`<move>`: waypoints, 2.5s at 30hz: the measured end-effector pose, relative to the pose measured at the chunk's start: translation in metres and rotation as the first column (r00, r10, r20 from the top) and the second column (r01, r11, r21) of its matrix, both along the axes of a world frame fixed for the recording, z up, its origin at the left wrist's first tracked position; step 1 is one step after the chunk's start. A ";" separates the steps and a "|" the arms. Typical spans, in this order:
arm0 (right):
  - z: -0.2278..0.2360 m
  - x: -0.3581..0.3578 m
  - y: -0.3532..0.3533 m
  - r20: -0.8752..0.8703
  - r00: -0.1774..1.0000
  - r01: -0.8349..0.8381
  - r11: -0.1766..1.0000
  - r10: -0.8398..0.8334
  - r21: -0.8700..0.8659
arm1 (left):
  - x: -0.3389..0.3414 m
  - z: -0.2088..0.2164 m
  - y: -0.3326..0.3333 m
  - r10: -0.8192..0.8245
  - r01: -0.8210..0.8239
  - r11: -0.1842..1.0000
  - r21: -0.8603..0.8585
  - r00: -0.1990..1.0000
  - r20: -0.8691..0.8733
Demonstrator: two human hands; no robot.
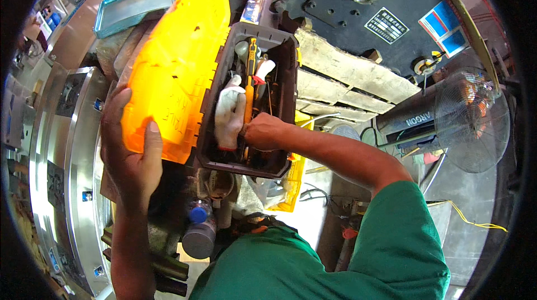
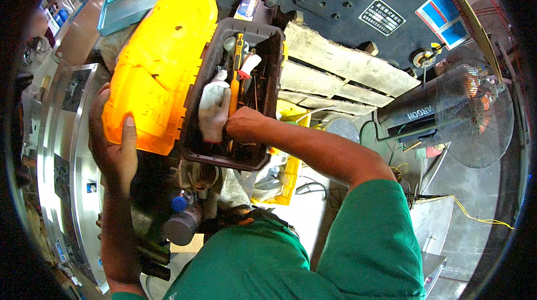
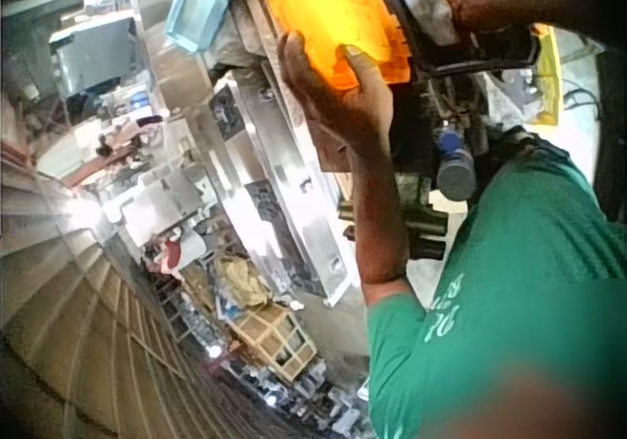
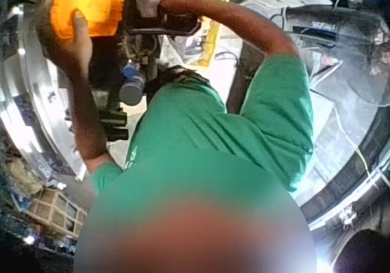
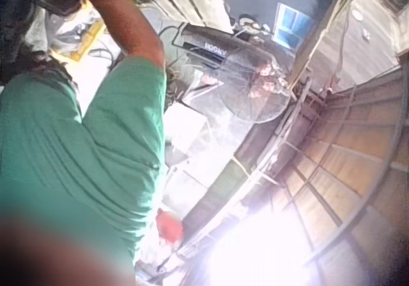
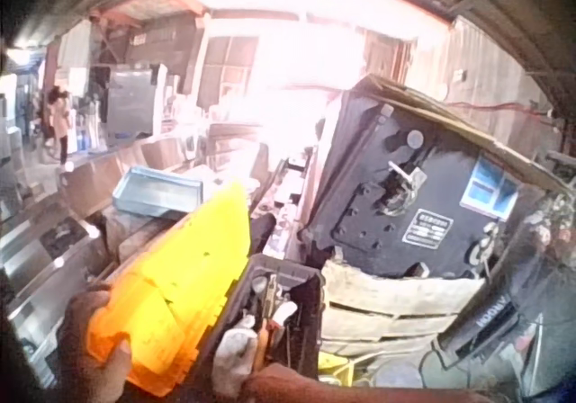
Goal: The person retrieves a screwdriver from a toolbox and uses it to work on a green electrical terminal block connected to wires on a workbench. They then use pliers to strip the ends of the wires.
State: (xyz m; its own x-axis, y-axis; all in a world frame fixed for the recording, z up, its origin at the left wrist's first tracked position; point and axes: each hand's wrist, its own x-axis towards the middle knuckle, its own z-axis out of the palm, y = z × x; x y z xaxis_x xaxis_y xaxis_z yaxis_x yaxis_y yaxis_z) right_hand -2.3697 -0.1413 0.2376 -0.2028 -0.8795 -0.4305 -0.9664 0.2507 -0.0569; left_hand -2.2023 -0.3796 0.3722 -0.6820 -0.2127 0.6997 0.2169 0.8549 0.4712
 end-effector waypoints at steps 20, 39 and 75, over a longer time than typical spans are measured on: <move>-0.040 0.024 0.001 -0.019 0.987 -0.127 0.842 0.161 0.525 | 0.005 0.007 -0.008 -0.033 0.031 0.997 0.073 0.999 0.021; -0.011 0.032 -0.001 -0.068 0.971 -0.193 0.918 0.230 0.346 | 0.003 0.002 -0.003 -0.010 0.021 0.993 0.117 0.995 -0.098; -0.062 0.005 0.034 0.277 0.888 0.303 0.919 -0.368 0.252 | 0.013 0.008 -0.007 -0.043 0.060 0.994 0.091 0.983 -0.181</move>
